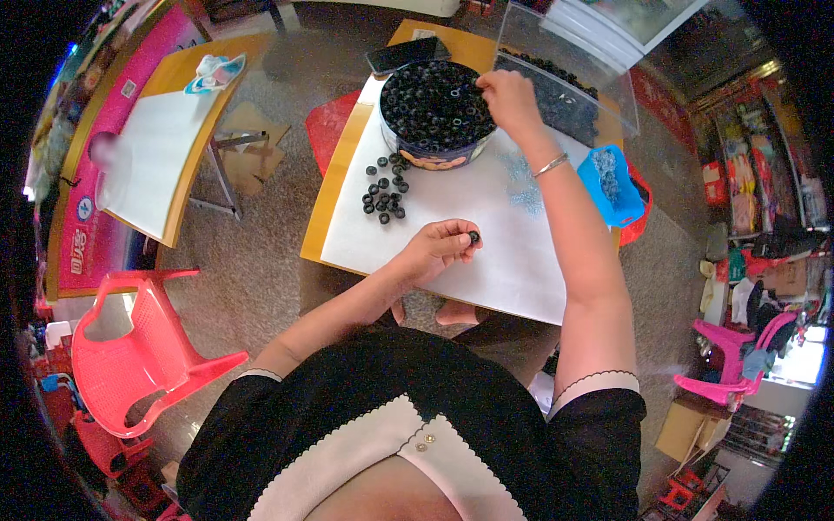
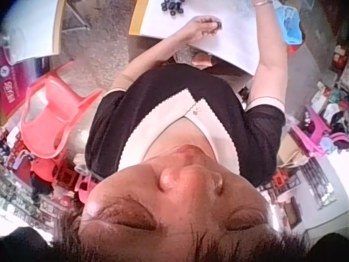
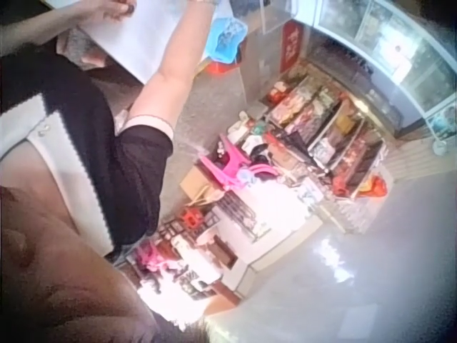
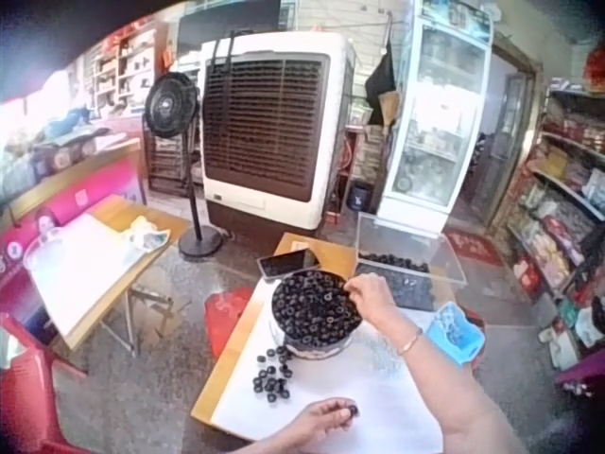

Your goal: The person assembles plastic components by inserting small pins into black plastic pieces by hand.

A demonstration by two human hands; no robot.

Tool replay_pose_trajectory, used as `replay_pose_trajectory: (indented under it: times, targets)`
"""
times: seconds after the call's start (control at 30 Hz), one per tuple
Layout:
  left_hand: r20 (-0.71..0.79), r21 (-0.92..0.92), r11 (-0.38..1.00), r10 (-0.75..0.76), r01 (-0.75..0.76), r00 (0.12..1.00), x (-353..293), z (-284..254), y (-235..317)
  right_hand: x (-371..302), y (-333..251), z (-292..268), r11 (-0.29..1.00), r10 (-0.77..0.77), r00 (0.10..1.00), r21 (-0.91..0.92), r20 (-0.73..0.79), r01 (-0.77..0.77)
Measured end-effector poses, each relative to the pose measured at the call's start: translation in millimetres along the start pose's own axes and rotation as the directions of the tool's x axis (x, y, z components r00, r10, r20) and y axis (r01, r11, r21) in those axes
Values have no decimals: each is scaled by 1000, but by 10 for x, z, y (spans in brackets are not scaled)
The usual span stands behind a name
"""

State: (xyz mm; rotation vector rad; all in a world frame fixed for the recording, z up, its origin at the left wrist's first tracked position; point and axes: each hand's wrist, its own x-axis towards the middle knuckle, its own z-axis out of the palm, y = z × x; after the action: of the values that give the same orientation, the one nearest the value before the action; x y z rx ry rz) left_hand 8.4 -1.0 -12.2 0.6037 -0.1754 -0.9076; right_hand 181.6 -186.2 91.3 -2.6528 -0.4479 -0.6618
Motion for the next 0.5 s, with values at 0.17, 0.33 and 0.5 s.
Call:
replay_pose_trajectory:
  times: [0.17,0.33,0.5]
  targets:
    - [-11,18,1000,-15,16,1000,-5,4,10,56,-67,-49,954,-9,968,-289,251,83]
    - [-12,2,1000,-18,18,1000,-8,25,7,44,-199,154,792,83,915,-583,395,180]
    - [-14,3,1000,-25,25,1000,-17,46,16,-6,-151,253,863,95,919,-492,384,117]
